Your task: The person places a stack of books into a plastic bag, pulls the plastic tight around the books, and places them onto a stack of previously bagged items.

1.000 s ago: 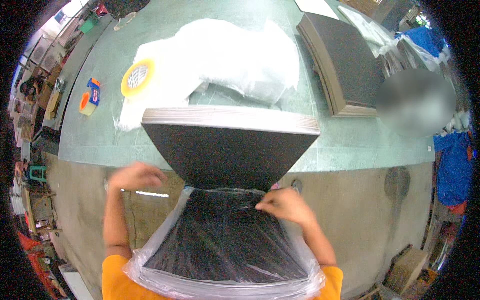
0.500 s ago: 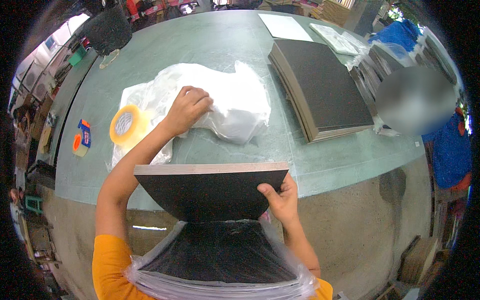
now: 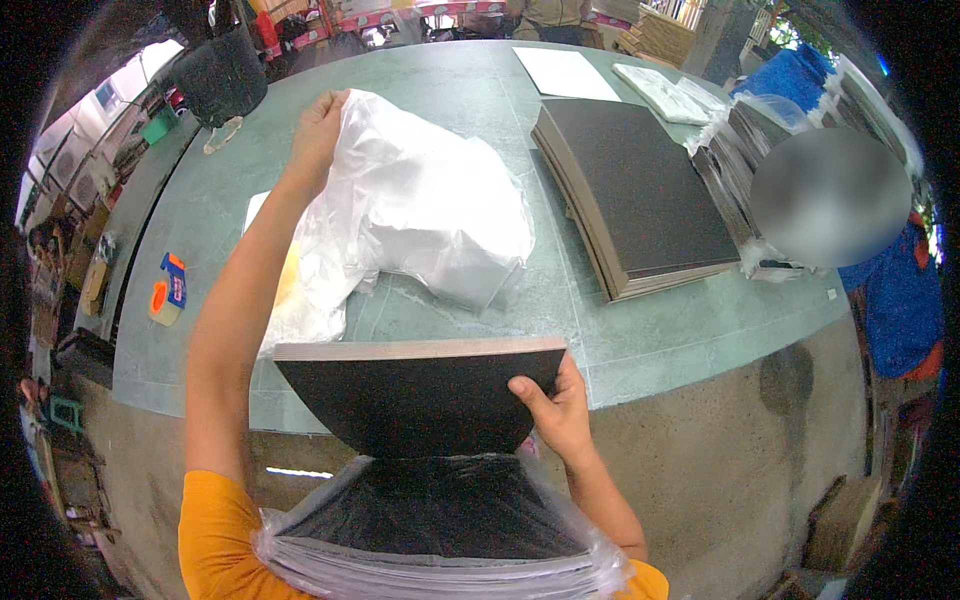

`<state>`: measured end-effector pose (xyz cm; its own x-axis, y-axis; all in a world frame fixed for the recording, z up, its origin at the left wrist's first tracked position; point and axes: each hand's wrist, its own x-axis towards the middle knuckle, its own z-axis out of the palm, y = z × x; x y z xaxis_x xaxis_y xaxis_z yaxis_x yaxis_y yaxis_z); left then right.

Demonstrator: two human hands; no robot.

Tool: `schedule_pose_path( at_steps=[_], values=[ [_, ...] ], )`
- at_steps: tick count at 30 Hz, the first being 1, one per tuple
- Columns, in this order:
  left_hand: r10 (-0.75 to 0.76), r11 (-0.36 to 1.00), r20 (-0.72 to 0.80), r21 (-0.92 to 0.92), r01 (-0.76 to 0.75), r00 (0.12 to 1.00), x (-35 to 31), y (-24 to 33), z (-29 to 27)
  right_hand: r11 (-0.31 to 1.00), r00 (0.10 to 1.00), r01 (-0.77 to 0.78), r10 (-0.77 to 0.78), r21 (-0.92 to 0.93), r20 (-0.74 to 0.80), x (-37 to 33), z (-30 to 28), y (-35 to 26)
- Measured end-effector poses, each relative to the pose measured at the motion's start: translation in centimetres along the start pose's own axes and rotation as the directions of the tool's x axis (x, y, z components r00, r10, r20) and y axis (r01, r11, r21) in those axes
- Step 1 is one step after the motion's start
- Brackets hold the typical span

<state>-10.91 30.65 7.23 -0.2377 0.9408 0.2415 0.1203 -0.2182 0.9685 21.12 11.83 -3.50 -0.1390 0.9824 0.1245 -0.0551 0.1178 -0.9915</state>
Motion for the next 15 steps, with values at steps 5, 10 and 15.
schedule_pose_path(
  at_steps=[5,10,15],
  values=[
    [0.054,0.765,0.246,0.612,-0.199,0.968,-2.4,-3.1,-1.1,0.855,0.797,0.318,-0.475,-0.409,-0.373,-2.0,-2.5,-3.2],
    [-0.071,0.908,-0.025,0.413,0.074,0.997,-1.5,-0.7,-4.4,0.859,0.243,-0.192,-0.426,0.474,0.871,-3.4,-2.0,-6.6],
    [0.091,0.975,-0.423,-0.146,-0.167,0.902,-3.1,9.6,-6.4,0.977,0.006,-0.005,-0.215,0.215,0.977,-7.0,2.0,-4.4]
  ],
)
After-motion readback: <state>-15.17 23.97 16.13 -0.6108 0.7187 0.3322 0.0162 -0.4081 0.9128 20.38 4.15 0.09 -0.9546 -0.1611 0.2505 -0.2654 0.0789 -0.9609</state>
